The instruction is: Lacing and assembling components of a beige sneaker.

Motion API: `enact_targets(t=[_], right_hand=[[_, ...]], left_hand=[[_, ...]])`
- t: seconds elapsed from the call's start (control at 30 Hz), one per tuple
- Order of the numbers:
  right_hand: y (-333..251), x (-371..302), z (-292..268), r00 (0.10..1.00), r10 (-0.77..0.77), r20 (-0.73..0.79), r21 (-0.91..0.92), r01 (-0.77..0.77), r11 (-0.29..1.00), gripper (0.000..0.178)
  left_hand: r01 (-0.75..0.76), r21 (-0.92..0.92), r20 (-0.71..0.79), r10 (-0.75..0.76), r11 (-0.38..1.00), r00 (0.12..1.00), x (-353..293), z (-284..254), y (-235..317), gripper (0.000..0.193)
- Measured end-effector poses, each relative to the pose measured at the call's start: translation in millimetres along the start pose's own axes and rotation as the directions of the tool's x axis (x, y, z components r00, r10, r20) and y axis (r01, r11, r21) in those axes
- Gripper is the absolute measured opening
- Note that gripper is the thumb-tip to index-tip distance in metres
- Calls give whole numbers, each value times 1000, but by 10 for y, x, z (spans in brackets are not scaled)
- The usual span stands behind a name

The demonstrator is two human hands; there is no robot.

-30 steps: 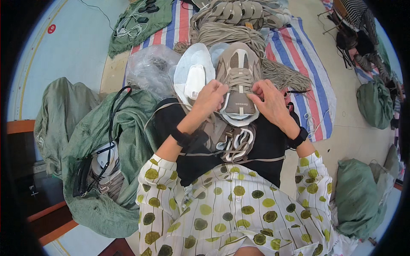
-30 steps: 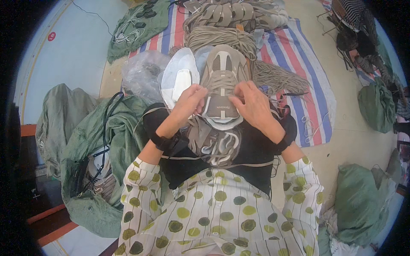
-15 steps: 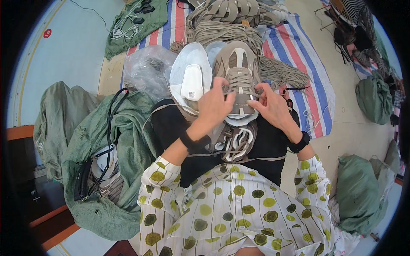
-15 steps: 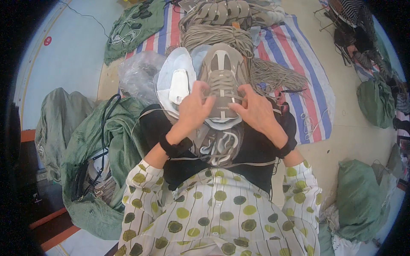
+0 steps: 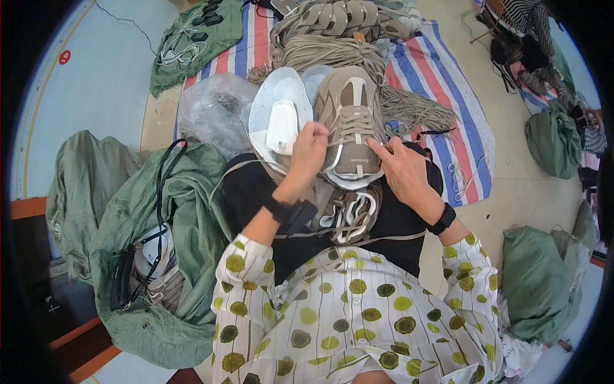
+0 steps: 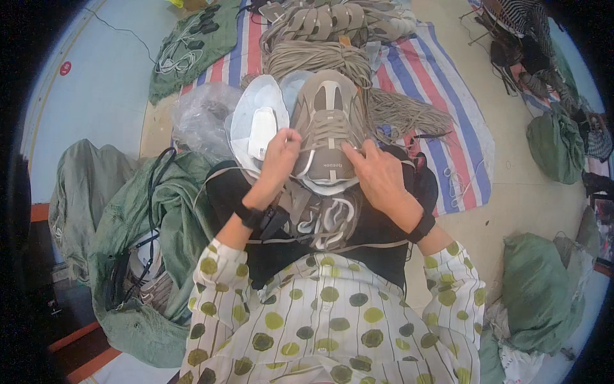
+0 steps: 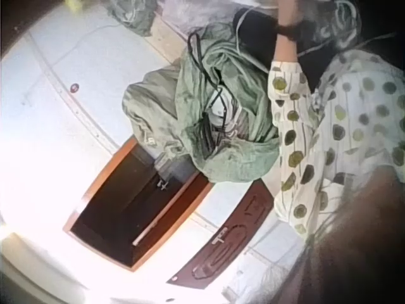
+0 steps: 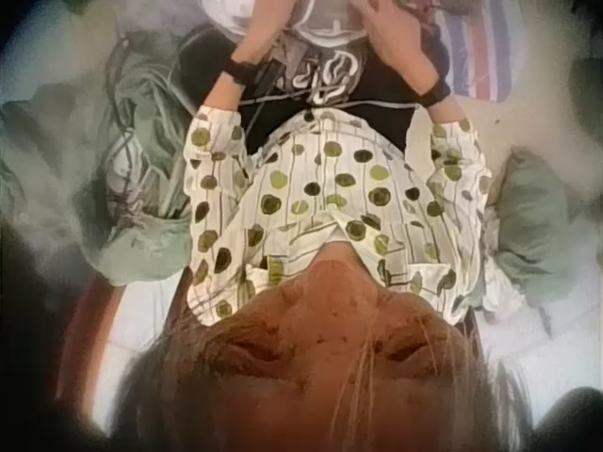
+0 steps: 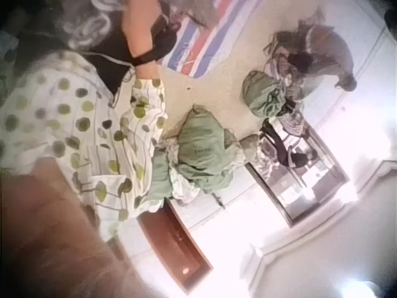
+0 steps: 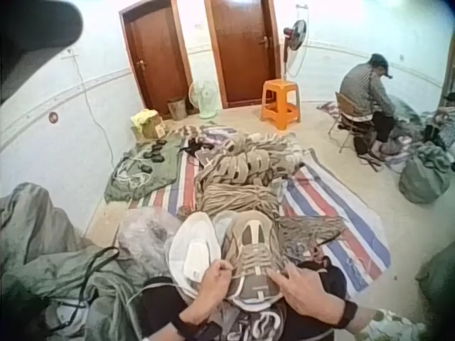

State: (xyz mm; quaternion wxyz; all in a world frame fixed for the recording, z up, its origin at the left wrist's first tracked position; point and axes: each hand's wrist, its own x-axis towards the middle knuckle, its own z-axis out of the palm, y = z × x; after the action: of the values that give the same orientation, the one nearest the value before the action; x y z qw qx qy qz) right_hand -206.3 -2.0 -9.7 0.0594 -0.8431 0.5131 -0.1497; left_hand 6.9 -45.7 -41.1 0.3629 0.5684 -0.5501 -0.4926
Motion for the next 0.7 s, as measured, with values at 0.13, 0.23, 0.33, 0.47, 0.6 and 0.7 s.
enact_targets(t=[0.13,0.23,0.33,0.47,0.6,0.7], right_hand=[[2,-11,-1,999,-1,-40,-9,1,1000,43],[-87,21,-19,997,54,-52,54,-51,997,38],[77,-33,-1,989,41,-144,241,-5,970,30],[394,-232,-237,937,331,114,590,-332,736,22],[827,-517,-336,878,332,345,939,-318,-133,21],[1242,-864,-330,893,407,189,875,35,-483,21]], left_hand=[[-15,210,-53,26,978,998,-267,56,185,18],[-109,466,-100,175,878,979,-330,76,341,17],[-116,216,-46,129,969,991,-211,13,332,14],[26,-139,138,-7,990,990,-161,-91,146,10],[373,-535,281,-257,758,925,-374,-494,135,25],[340,-852,289,-185,398,939,-565,-1224,47,26]])
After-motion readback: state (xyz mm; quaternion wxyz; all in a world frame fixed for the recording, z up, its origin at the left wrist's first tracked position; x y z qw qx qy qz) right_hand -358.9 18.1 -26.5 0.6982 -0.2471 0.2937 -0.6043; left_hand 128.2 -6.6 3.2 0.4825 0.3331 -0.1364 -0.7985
